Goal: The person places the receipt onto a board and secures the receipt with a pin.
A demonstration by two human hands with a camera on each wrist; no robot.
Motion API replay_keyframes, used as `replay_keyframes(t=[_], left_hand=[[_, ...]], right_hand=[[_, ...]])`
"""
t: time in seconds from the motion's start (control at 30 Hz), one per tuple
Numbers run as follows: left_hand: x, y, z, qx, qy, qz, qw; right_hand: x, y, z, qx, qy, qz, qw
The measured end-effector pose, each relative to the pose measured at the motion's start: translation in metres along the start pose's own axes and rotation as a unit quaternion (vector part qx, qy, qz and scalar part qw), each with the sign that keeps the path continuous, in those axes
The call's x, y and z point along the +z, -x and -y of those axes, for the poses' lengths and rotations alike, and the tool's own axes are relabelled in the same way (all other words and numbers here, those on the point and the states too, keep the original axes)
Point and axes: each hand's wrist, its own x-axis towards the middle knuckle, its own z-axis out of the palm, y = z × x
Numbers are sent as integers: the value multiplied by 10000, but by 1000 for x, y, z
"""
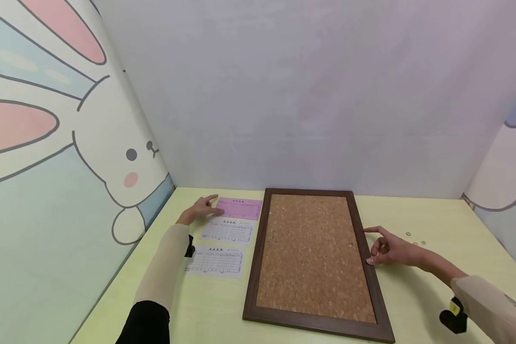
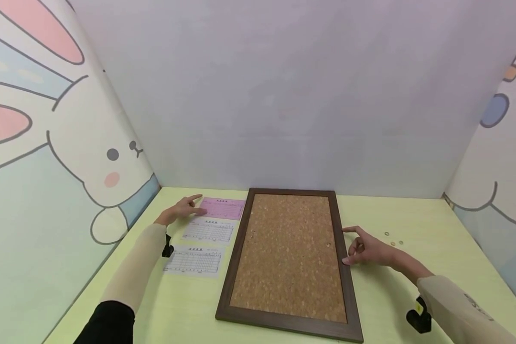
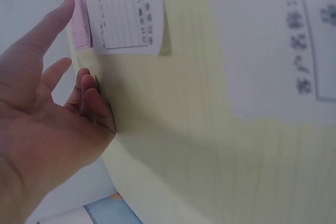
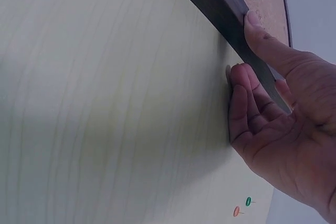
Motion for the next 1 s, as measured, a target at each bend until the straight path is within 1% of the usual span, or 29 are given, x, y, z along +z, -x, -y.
replay_keyframes(t=[0.2, 0.27, 0.3, 0.37, 0.5, 0.53, 0.6, 0.7, 0.8, 0.9, 1.0], left_hand=[[1, -2, -5, 33, -80, -82, 9999], [3, -1, -4, 45, -66, -88, 9999], [4, 0, -2, 53, -79, -91, 9999], [5, 4, 2, 50, -100, -73, 9999], [5, 11, 8, -23, -145, -43, 9999], [5, 11, 9, -15, -146, -31, 9999], [6, 10, 8, 68, -148, -30, 9999], [6, 4, 1, 274, -184, -51, 9994], [6, 2, -2, 383, -134, -104, 9991], [6, 0, -2, 306, -90, -176, 9993], [8, 0, 0, 163, -11, -251, 9996]], right_hand=[[0, 2, -1, -45, -6, -49, 10000], [-1, 2, -1, -74, -20, -24, 10000], [-1, 1, -2, -159, 27, -17, 9999], [-1, -1, -2, -152, 34, 41, 9999], [1, -7, 2, 177, 30, 66, 9998], [1, -7, 4, 341, -23, 59, 9994], [1, -6, 5, 427, -26, -1, 9991], [0, -2, 4, 339, -10, -75, 9994], [0, 0, 2, 297, -55, -65, 9995], [-1, 0, 1, 319, -82, -31, 9995], [-1, -2, 1, 409, -58, -18, 9991]])
